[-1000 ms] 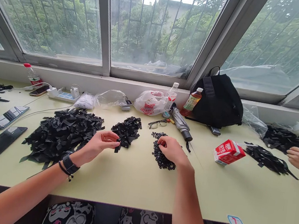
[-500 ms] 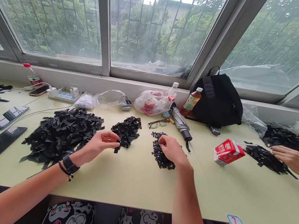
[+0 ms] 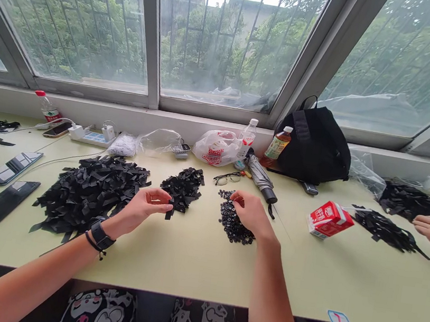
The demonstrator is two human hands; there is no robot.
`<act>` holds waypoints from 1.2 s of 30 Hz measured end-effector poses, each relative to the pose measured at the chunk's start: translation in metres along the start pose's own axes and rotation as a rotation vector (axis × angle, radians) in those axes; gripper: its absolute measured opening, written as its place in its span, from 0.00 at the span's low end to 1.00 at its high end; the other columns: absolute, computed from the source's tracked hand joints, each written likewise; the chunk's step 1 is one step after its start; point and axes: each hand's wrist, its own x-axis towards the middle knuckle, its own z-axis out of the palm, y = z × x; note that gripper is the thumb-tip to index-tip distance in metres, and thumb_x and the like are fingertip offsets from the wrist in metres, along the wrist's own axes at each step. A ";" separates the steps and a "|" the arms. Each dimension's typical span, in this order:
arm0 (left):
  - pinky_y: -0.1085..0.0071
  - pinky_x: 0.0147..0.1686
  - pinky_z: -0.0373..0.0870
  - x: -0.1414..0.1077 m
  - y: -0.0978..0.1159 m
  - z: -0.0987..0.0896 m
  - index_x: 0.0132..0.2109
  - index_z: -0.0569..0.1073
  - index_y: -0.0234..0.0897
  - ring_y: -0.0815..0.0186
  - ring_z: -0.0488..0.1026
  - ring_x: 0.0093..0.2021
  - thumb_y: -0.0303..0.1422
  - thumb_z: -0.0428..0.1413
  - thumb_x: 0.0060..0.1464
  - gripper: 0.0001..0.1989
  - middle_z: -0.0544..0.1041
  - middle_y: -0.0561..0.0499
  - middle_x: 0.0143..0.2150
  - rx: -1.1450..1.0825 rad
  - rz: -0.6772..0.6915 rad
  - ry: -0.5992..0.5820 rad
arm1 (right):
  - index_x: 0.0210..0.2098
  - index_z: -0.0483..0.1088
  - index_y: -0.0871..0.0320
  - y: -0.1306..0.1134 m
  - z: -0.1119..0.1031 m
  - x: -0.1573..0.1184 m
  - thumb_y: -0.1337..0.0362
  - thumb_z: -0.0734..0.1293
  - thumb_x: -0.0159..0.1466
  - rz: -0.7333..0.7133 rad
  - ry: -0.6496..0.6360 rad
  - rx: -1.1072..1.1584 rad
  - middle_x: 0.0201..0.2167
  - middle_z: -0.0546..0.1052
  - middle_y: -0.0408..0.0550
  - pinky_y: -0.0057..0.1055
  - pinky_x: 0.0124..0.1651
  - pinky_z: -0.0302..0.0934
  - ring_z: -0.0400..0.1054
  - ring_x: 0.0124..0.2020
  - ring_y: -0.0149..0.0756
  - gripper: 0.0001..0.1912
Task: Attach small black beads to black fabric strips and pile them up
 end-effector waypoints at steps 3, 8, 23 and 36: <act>0.69 0.41 0.73 0.000 0.000 0.000 0.41 0.81 0.36 0.64 0.78 0.39 0.35 0.74 0.43 0.17 0.81 0.48 0.38 -0.006 0.004 -0.006 | 0.37 0.77 0.56 -0.001 0.000 0.001 0.61 0.66 0.63 -0.001 0.055 0.080 0.36 0.83 0.51 0.37 0.46 0.69 0.77 0.38 0.43 0.08; 0.70 0.41 0.73 -0.001 0.002 0.001 0.42 0.81 0.36 0.65 0.78 0.40 0.35 0.74 0.44 0.18 0.81 0.48 0.38 -0.007 0.020 -0.006 | 0.38 0.78 0.56 -0.019 0.005 0.002 0.58 0.70 0.62 -0.067 0.107 0.291 0.37 0.82 0.51 0.39 0.46 0.71 0.77 0.39 0.44 0.09; 0.65 0.41 0.78 -0.002 -0.003 0.009 0.42 0.79 0.34 0.60 0.82 0.39 0.34 0.73 0.48 0.16 0.85 0.45 0.39 -0.007 0.167 -0.097 | 0.37 0.79 0.56 -0.110 0.086 -0.025 0.57 0.79 0.57 -0.063 -0.280 1.050 0.32 0.80 0.46 0.37 0.43 0.68 0.73 0.35 0.37 0.12; 0.65 0.39 0.81 0.001 -0.011 0.007 0.40 0.80 0.35 0.62 0.81 0.36 0.36 0.73 0.46 0.16 0.83 0.46 0.38 0.046 0.236 -0.057 | 0.39 0.80 0.55 -0.112 0.088 -0.027 0.59 0.80 0.55 0.021 -0.305 1.162 0.34 0.81 0.47 0.39 0.45 0.69 0.75 0.35 0.38 0.14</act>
